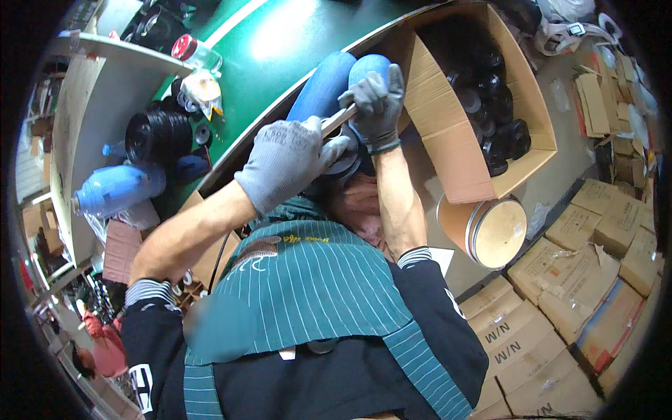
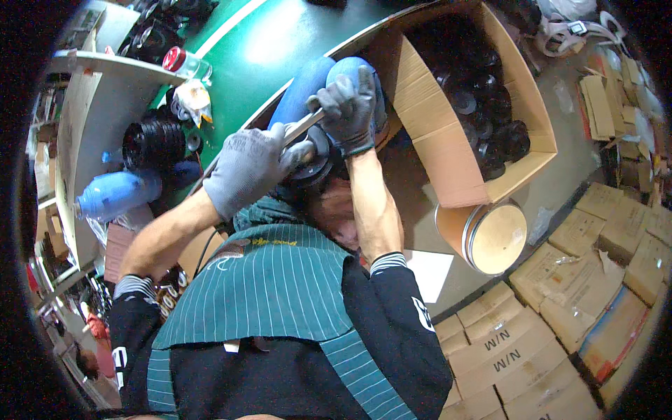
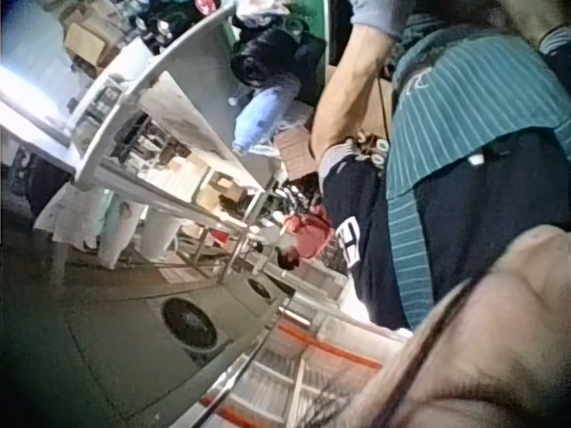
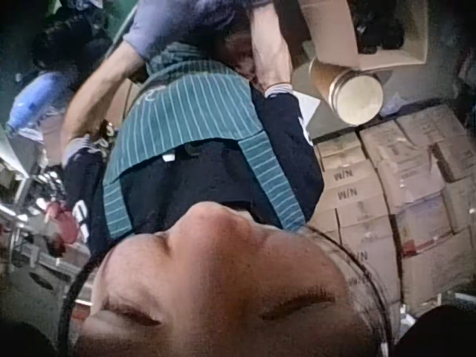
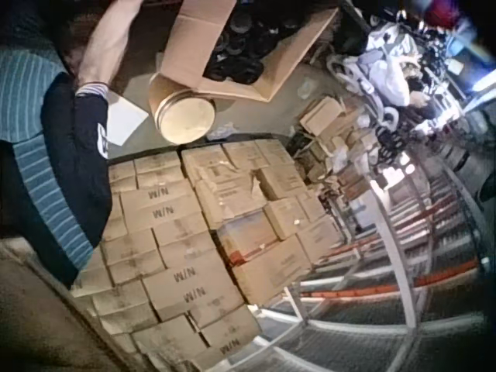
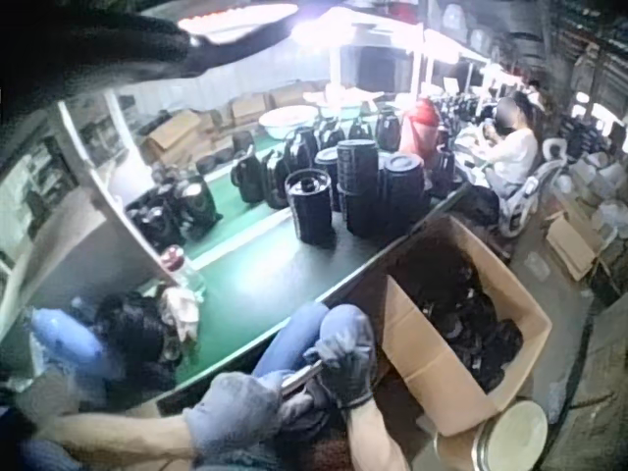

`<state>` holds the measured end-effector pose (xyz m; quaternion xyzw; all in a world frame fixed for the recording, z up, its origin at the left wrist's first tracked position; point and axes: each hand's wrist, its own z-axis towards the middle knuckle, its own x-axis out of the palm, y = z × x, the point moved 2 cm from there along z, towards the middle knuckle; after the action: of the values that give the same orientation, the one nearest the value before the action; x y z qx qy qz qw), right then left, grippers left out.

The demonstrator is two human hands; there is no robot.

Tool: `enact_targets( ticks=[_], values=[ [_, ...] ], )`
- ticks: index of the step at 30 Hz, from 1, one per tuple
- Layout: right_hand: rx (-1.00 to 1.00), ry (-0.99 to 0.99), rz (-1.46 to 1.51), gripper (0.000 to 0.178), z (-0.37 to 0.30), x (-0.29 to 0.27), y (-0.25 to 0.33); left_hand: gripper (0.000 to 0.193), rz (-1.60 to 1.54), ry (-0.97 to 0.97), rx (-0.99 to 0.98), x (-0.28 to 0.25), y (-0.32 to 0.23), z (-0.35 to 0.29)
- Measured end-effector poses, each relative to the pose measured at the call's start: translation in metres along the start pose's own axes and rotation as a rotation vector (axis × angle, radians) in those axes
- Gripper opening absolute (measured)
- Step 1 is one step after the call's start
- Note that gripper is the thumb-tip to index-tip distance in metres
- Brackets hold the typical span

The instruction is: The person sits on the floor and repeatedly picks up black kettle bodies and lids. They use a metal tool to press the lids onto the bodies, then place the assembled units on a green table. The process is repeated for multiple units.

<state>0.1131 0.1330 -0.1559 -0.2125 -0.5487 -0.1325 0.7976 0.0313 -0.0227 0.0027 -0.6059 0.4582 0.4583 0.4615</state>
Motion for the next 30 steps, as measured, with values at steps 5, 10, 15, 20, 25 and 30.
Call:
enact_targets(
  ticks=[5,10,15,20,25,30],
  values=[
    [-0.097,0.054,-0.031,0.062,-0.019,0.019,-0.007,0.05,-0.158,0.055,0.17,0.001,0.03,0.008],
    [-0.365,-0.06,-0.339,0.06,-0.058,0.063,-0.025,0.031,-0.224,0.126,0.568,0.009,0.074,0.047],
    [-0.664,-0.078,-1.118,0.048,-0.095,0.098,-0.075,0.029,-0.497,0.209,0.8,0.016,0.08,0.105],
    [-0.669,-0.066,-1.468,0.054,-0.096,0.109,-0.079,0.037,-0.727,0.21,0.827,0.035,0.079,0.127],
    [-0.118,-0.038,-1.737,0.032,-0.074,0.146,-0.039,0.05,-1.065,0.323,0.624,0.039,0.095,0.124],
    [0.375,0.642,-2.022,0.04,-0.043,0.143,-0.015,0.047,-0.958,0.334,0.588,0.036,0.091,0.134]
  ],
)
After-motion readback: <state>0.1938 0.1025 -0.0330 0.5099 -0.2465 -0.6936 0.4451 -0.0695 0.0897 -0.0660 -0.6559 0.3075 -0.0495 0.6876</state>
